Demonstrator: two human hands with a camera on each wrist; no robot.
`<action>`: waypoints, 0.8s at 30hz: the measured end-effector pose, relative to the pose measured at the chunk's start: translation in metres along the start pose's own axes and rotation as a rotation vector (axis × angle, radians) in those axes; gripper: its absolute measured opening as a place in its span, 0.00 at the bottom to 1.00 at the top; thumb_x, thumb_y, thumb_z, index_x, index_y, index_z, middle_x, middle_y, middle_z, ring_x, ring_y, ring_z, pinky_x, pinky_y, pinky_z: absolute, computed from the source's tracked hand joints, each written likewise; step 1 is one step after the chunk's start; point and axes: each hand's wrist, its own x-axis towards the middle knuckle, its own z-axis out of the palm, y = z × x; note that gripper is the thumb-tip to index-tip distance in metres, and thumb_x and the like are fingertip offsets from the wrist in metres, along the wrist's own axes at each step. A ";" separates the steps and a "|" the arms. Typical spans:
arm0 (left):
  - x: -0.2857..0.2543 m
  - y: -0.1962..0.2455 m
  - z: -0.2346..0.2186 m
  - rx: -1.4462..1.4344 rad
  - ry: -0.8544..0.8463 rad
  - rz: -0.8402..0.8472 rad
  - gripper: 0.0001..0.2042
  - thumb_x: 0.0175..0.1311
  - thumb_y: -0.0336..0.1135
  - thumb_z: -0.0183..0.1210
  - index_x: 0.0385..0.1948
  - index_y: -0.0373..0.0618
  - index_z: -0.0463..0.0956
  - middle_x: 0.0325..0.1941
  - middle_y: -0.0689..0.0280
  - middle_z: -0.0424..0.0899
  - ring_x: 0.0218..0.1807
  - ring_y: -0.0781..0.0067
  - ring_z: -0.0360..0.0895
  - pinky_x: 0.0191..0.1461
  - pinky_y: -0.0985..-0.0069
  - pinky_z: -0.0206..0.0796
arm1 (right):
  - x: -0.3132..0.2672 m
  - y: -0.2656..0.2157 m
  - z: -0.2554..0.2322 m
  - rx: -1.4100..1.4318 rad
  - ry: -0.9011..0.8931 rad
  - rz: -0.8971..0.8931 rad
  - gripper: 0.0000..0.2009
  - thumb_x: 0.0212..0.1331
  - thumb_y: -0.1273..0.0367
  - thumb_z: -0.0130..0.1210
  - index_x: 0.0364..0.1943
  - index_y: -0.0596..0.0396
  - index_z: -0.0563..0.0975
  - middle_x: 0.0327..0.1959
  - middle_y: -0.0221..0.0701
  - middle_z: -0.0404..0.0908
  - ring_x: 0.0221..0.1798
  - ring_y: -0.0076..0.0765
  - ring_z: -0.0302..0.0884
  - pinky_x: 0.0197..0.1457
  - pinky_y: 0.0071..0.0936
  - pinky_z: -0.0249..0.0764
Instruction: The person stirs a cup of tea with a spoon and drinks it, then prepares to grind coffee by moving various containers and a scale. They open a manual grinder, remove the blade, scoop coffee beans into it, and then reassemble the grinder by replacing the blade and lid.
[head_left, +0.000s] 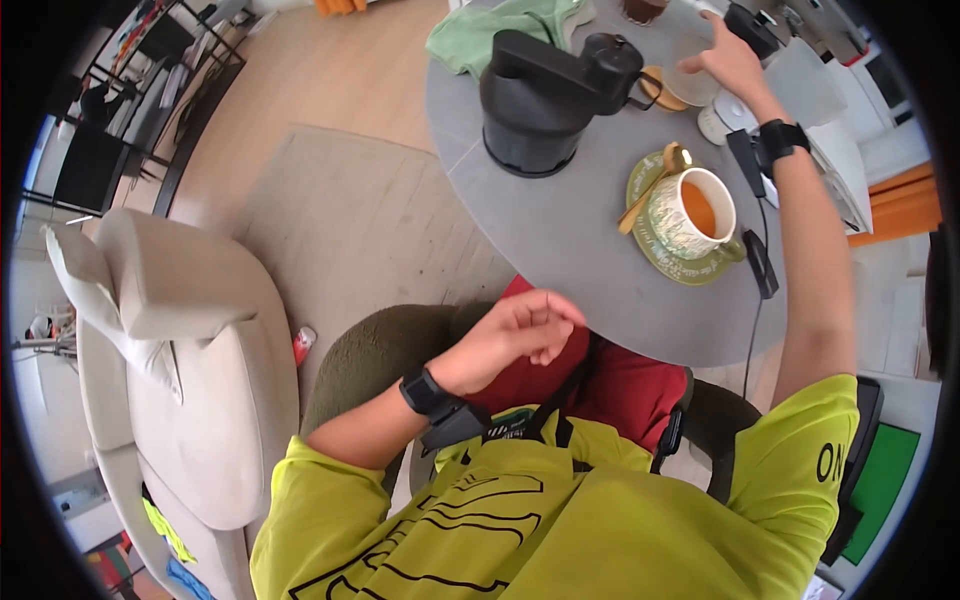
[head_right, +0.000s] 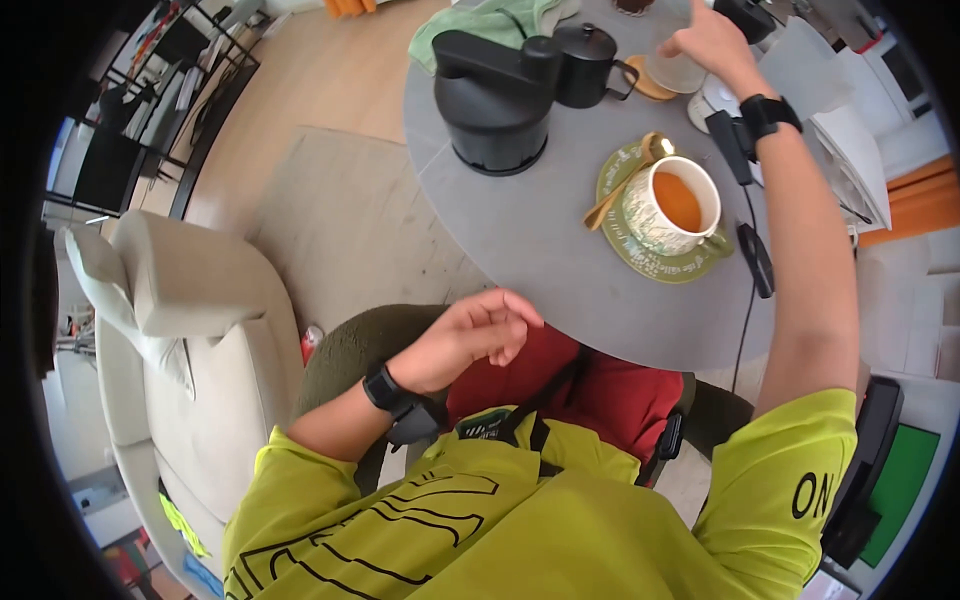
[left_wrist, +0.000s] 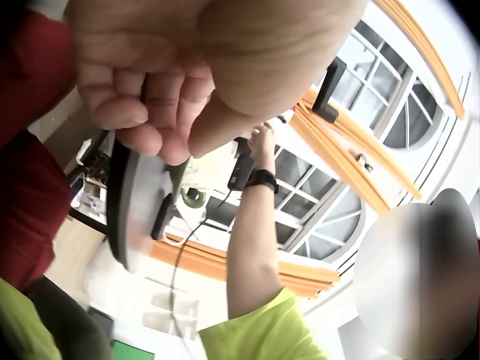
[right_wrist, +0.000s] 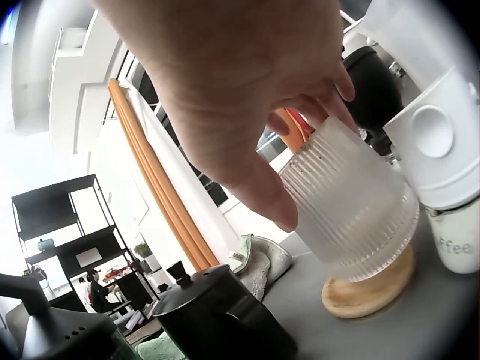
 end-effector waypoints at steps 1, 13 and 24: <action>0.000 0.005 -0.001 -0.095 0.006 0.020 0.09 0.71 0.33 0.51 0.48 0.43 0.73 0.27 0.75 0.70 0.29 0.86 0.66 0.34 0.85 0.59 | 0.000 0.001 -0.003 0.042 -0.061 0.039 0.46 0.37 0.56 0.66 0.68 0.49 0.61 0.51 0.50 0.79 0.57 0.49 0.76 0.60 0.37 0.69; -0.002 0.019 -0.015 -0.649 0.191 0.080 0.16 0.72 0.37 0.46 0.56 0.41 0.67 0.25 0.72 0.65 0.28 0.79 0.60 0.33 0.81 0.56 | 0.003 -0.004 0.000 0.203 -0.040 0.015 0.46 0.39 0.55 0.68 0.68 0.49 0.61 0.42 0.43 0.82 0.49 0.43 0.80 0.57 0.33 0.70; -0.001 0.016 -0.009 -0.585 0.214 -0.032 0.23 0.72 0.37 0.46 0.67 0.40 0.57 0.26 0.72 0.65 0.29 0.79 0.60 0.35 0.82 0.57 | -0.009 -0.031 -0.011 0.214 -0.032 0.064 0.50 0.37 0.57 0.67 0.71 0.52 0.56 0.53 0.50 0.77 0.59 0.50 0.74 0.63 0.36 0.66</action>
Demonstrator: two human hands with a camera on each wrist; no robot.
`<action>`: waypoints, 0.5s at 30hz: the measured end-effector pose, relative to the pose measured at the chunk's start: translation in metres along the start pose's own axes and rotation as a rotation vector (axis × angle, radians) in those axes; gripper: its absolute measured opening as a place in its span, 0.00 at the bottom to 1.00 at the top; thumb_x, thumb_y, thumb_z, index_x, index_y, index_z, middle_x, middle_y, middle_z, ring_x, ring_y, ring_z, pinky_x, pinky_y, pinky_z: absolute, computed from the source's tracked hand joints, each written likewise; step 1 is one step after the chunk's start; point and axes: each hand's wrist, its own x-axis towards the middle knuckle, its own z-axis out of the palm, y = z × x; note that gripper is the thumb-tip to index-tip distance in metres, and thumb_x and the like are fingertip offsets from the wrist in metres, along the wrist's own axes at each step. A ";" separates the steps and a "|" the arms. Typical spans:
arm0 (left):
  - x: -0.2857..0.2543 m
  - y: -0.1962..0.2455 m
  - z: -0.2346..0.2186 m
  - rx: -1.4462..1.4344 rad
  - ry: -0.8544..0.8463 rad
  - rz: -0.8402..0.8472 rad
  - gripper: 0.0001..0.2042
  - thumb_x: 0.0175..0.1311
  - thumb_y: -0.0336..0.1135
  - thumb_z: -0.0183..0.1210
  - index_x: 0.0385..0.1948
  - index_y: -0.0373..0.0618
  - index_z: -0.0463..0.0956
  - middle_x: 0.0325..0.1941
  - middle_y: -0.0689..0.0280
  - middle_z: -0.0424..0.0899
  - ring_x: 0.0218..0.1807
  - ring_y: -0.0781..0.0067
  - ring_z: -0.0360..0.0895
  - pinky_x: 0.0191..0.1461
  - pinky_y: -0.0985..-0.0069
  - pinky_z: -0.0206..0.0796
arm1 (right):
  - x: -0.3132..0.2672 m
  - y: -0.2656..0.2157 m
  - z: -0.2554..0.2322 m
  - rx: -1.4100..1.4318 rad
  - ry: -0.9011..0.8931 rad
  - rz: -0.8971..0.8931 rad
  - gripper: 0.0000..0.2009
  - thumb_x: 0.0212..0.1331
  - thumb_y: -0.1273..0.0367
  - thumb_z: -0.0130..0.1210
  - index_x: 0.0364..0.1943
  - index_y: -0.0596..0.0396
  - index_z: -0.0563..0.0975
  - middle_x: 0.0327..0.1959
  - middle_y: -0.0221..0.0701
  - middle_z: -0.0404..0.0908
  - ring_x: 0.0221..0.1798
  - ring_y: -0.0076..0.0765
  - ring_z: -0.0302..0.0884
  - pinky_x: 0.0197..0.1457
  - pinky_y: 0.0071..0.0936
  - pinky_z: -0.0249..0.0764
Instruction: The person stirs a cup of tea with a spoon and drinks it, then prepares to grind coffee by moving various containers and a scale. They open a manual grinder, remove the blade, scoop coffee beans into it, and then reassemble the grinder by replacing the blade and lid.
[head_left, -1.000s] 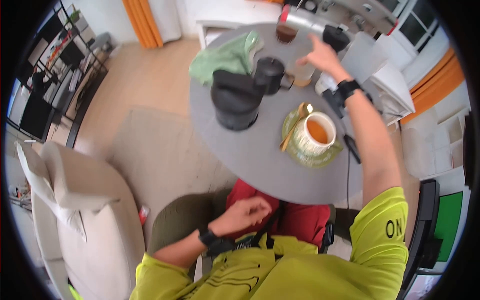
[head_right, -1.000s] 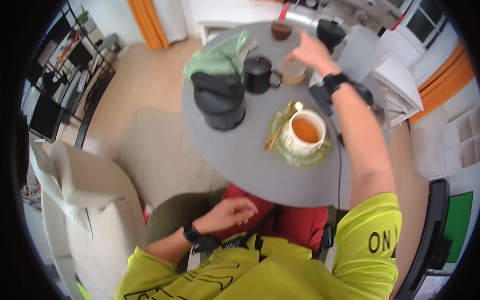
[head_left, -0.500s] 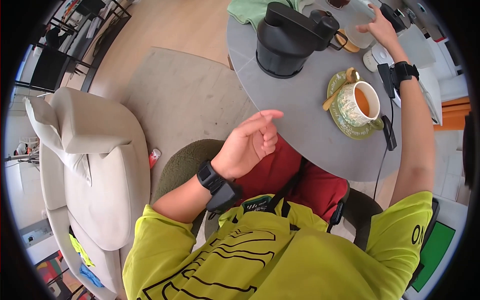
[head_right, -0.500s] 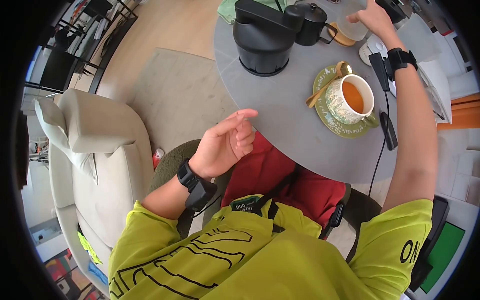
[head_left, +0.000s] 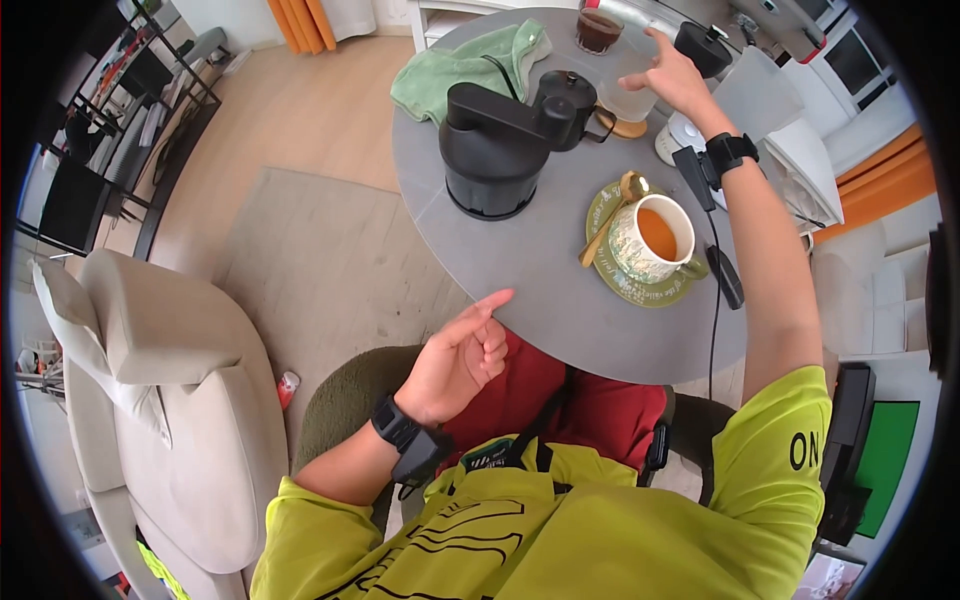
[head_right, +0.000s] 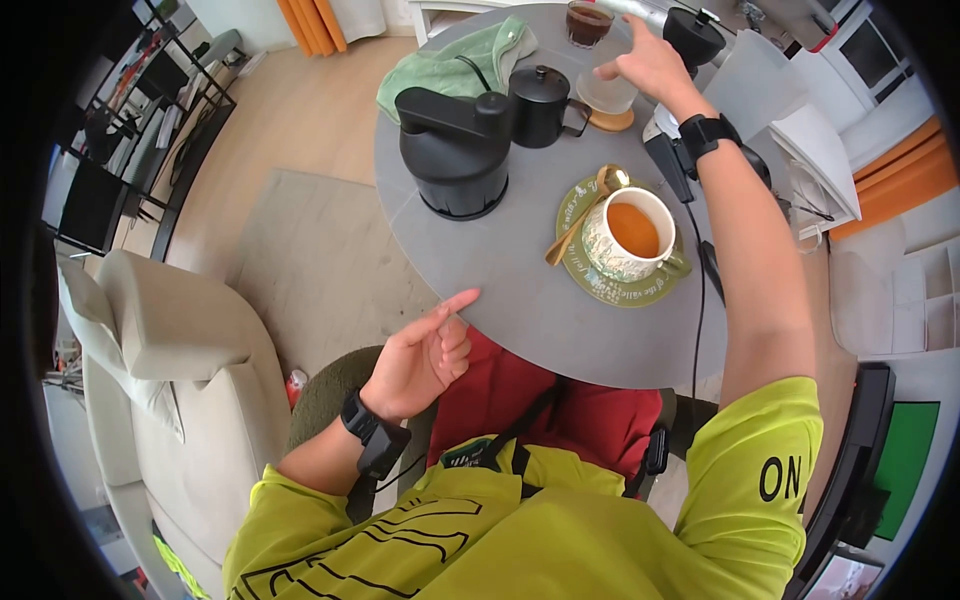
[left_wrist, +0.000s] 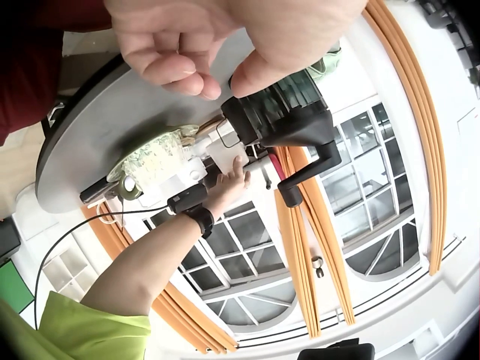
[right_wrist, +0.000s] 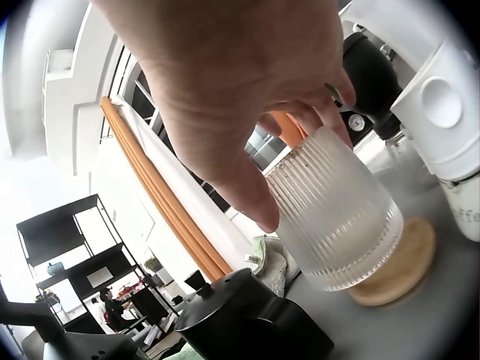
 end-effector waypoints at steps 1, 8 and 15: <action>0.000 0.000 -0.001 0.006 -0.005 0.001 0.23 0.72 0.37 0.46 0.67 0.40 0.57 0.26 0.72 0.65 0.29 0.79 0.60 0.35 0.82 0.57 | 0.001 0.000 0.000 0.000 0.007 0.001 0.50 0.37 0.57 0.67 0.71 0.52 0.56 0.53 0.50 0.77 0.59 0.50 0.74 0.63 0.36 0.66; 0.001 0.000 -0.004 0.036 -0.030 0.005 0.24 0.71 0.37 0.47 0.66 0.41 0.57 0.27 0.71 0.66 0.31 0.79 0.62 0.39 0.81 0.58 | 0.002 -0.001 0.000 -0.055 -0.031 0.019 0.49 0.37 0.58 0.67 0.70 0.53 0.57 0.54 0.49 0.76 0.58 0.50 0.74 0.62 0.38 0.67; 0.002 -0.001 -0.003 0.021 -0.004 0.008 0.23 0.72 0.36 0.47 0.67 0.40 0.57 0.27 0.72 0.65 0.29 0.80 0.60 0.35 0.82 0.57 | 0.003 0.000 0.001 -0.126 -0.064 0.040 0.48 0.37 0.59 0.66 0.69 0.52 0.58 0.53 0.48 0.76 0.58 0.50 0.74 0.62 0.38 0.67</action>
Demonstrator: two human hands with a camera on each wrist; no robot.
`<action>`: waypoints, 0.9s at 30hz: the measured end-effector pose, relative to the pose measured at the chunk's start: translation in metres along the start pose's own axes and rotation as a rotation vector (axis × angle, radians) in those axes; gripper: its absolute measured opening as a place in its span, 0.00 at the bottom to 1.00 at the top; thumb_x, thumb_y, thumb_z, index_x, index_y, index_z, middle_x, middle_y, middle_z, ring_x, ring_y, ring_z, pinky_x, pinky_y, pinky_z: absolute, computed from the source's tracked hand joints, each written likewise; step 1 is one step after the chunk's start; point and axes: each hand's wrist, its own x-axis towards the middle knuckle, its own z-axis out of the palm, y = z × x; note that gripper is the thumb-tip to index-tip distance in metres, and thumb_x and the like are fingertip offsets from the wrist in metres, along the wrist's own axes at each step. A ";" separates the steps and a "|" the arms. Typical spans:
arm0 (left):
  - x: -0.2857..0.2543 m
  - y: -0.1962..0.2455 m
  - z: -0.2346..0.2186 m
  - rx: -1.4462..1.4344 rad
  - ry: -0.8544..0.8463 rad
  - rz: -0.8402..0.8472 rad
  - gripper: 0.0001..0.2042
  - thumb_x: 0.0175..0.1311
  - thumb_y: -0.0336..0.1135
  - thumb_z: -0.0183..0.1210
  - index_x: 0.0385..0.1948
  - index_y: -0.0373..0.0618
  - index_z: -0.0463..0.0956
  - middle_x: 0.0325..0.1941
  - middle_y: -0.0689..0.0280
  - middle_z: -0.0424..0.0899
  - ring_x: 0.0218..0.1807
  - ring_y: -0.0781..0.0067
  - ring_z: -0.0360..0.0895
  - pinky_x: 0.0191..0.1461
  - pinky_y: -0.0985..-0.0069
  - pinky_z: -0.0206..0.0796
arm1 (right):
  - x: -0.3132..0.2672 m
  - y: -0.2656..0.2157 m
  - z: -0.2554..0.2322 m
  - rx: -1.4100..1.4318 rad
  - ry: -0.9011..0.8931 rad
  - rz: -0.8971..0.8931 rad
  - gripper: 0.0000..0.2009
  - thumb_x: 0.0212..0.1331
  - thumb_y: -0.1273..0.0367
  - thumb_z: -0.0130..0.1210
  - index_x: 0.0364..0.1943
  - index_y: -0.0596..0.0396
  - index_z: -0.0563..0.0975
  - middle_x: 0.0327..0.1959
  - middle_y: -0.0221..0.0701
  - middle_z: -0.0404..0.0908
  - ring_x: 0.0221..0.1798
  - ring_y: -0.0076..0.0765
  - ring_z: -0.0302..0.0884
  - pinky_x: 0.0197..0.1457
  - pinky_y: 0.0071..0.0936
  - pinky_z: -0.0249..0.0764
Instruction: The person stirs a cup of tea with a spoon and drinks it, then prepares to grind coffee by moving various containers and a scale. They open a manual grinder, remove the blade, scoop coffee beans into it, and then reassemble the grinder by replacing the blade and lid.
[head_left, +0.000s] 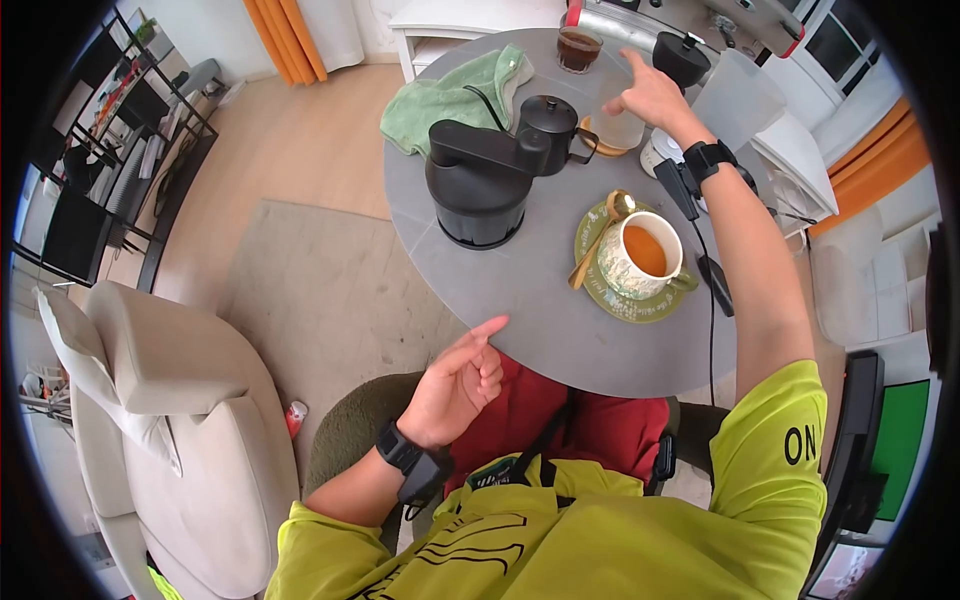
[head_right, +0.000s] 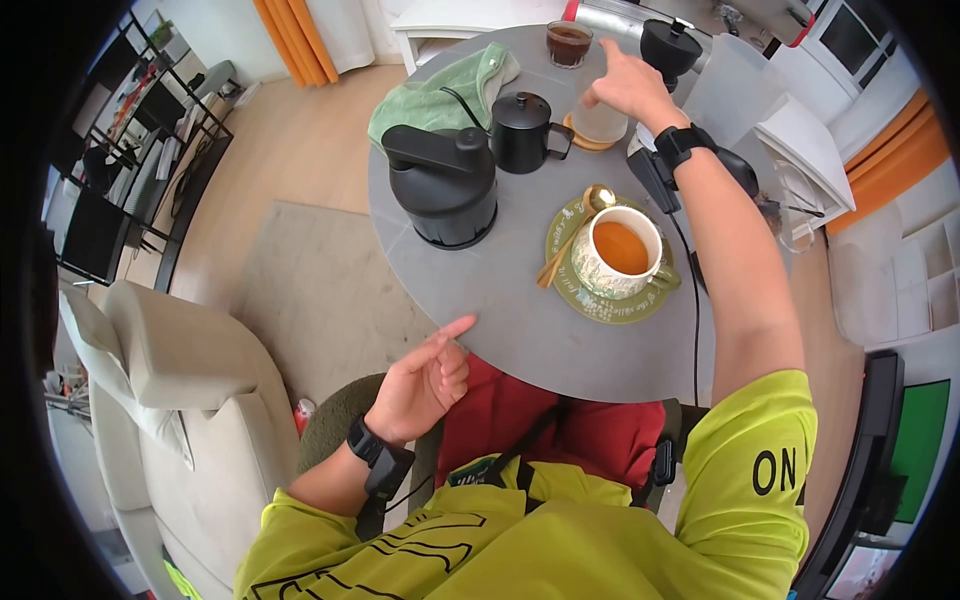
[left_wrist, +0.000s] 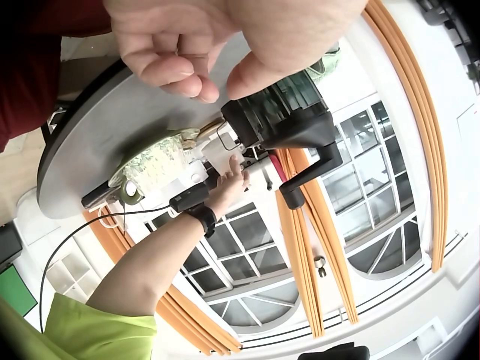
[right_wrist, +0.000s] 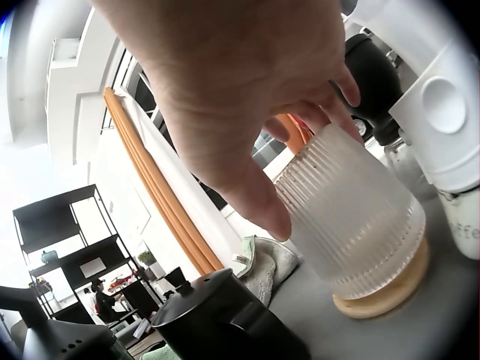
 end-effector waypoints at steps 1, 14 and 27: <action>0.000 0.000 0.000 0.003 -0.004 -0.003 0.23 0.72 0.36 0.47 0.67 0.40 0.57 0.27 0.72 0.65 0.29 0.80 0.60 0.35 0.82 0.57 | 0.000 0.000 -0.001 -0.002 0.004 0.004 0.48 0.37 0.59 0.66 0.69 0.52 0.58 0.53 0.48 0.76 0.58 0.50 0.74 0.62 0.38 0.67; 0.000 0.000 -0.003 0.000 0.004 -0.007 0.24 0.72 0.35 0.48 0.66 0.40 0.57 0.27 0.72 0.65 0.29 0.80 0.60 0.35 0.81 0.57 | -0.002 -0.003 0.001 0.013 0.037 0.034 0.49 0.35 0.59 0.66 0.70 0.51 0.58 0.53 0.47 0.78 0.58 0.51 0.75 0.61 0.39 0.69; 0.000 0.000 -0.002 0.026 0.016 0.003 0.23 0.71 0.36 0.48 0.65 0.39 0.58 0.26 0.72 0.65 0.29 0.80 0.61 0.34 0.81 0.57 | -0.002 -0.001 0.004 0.046 -0.071 0.072 0.49 0.37 0.59 0.66 0.70 0.51 0.56 0.62 0.51 0.69 0.65 0.55 0.67 0.67 0.40 0.64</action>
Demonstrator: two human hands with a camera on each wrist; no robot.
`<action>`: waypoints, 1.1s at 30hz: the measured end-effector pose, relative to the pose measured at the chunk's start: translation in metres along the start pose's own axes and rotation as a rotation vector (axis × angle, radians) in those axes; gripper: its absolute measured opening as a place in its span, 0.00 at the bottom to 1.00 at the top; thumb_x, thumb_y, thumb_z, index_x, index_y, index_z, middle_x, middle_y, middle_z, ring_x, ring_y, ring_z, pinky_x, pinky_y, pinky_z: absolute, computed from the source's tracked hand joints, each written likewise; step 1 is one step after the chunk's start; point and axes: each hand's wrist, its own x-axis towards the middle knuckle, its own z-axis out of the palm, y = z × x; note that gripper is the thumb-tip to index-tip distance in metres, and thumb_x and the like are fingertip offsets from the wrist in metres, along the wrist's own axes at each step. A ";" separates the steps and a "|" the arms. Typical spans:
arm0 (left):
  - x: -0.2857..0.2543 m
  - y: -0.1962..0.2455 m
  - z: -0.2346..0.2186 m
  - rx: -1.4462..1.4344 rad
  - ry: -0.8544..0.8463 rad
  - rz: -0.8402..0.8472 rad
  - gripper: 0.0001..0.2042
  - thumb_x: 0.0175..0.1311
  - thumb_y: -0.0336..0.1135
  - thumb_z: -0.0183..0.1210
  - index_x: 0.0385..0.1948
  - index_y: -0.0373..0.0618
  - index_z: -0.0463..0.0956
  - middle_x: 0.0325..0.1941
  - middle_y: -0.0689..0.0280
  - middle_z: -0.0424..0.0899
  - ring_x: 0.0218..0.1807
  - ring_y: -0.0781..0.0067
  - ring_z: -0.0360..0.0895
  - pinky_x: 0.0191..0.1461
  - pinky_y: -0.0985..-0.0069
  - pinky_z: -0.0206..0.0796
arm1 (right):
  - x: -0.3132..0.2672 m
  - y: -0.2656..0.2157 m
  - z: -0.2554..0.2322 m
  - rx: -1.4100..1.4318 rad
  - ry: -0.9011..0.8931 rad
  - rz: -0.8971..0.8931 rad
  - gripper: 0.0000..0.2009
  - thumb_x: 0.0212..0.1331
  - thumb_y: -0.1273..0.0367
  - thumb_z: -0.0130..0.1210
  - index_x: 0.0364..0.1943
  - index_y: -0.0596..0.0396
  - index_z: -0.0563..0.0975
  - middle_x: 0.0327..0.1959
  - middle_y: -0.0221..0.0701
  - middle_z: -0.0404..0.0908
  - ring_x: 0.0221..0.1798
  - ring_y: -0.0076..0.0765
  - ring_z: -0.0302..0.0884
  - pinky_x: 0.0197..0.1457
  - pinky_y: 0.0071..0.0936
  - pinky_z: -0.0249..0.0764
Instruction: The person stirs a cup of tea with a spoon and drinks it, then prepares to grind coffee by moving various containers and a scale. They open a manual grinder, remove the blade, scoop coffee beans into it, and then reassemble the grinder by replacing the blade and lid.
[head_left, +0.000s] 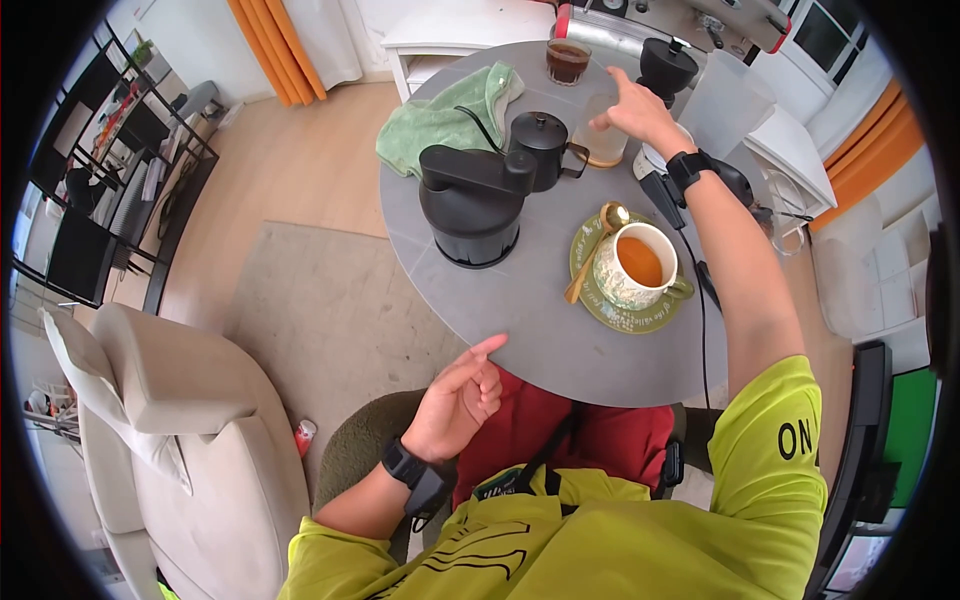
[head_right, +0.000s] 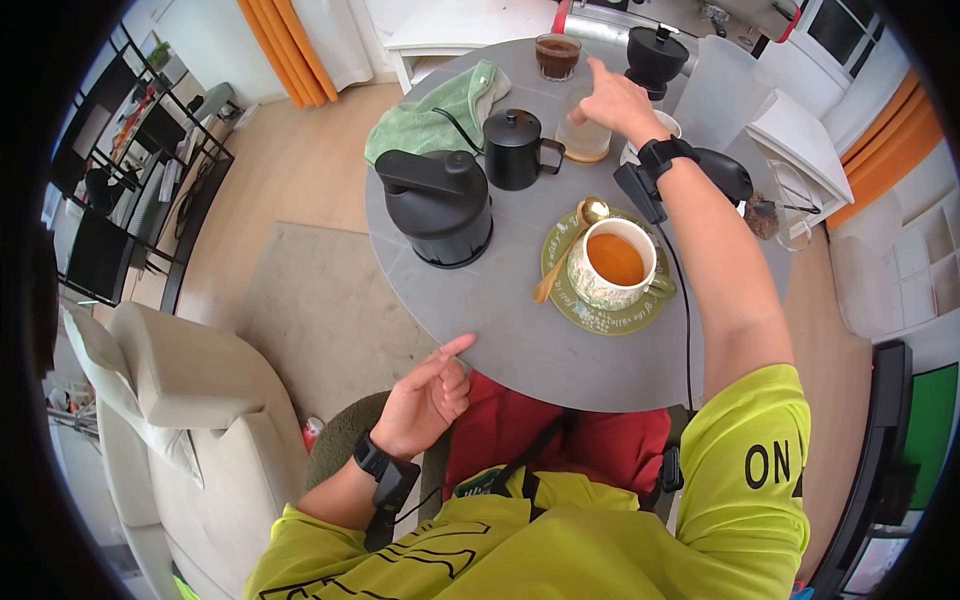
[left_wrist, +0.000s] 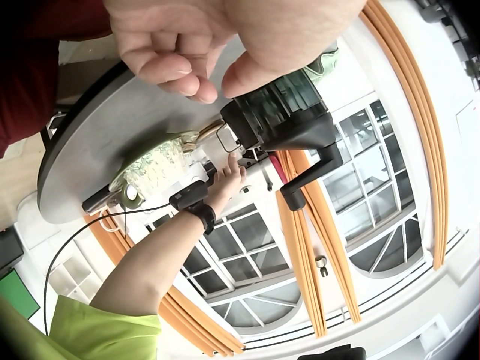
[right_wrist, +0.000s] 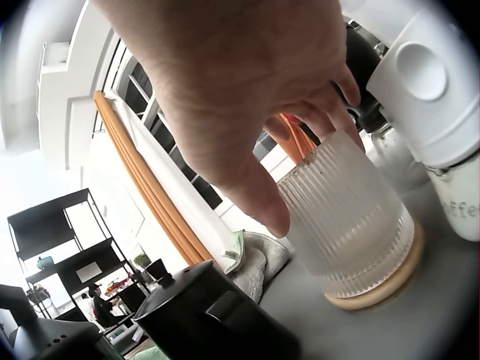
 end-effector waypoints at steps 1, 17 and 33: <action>0.000 0.000 0.000 0.002 -0.001 -0.001 0.23 0.71 0.36 0.48 0.65 0.39 0.58 0.26 0.72 0.65 0.29 0.80 0.61 0.34 0.81 0.57 | -0.002 -0.001 0.000 0.001 0.001 0.002 0.49 0.37 0.59 0.66 0.70 0.51 0.56 0.62 0.51 0.69 0.65 0.55 0.67 0.67 0.40 0.64; -0.004 -0.005 0.016 0.337 0.045 0.034 0.14 0.70 0.32 0.48 0.54 0.40 0.67 0.25 0.70 0.68 0.29 0.77 0.64 0.35 0.80 0.57 | -0.080 0.029 -0.040 0.630 0.460 -0.273 0.21 0.62 0.61 0.59 0.56 0.54 0.73 0.41 0.32 0.80 0.44 0.26 0.76 0.50 0.24 0.71; 0.050 0.024 0.179 1.182 -0.133 0.802 0.19 0.62 0.22 0.59 0.55 0.41 0.67 0.36 0.73 0.73 0.38 0.84 0.71 0.42 0.85 0.65 | -0.340 0.128 0.045 1.243 0.427 0.163 0.13 0.71 0.66 0.47 0.29 0.58 0.74 0.14 0.20 0.63 0.16 0.12 0.54 0.20 0.15 0.47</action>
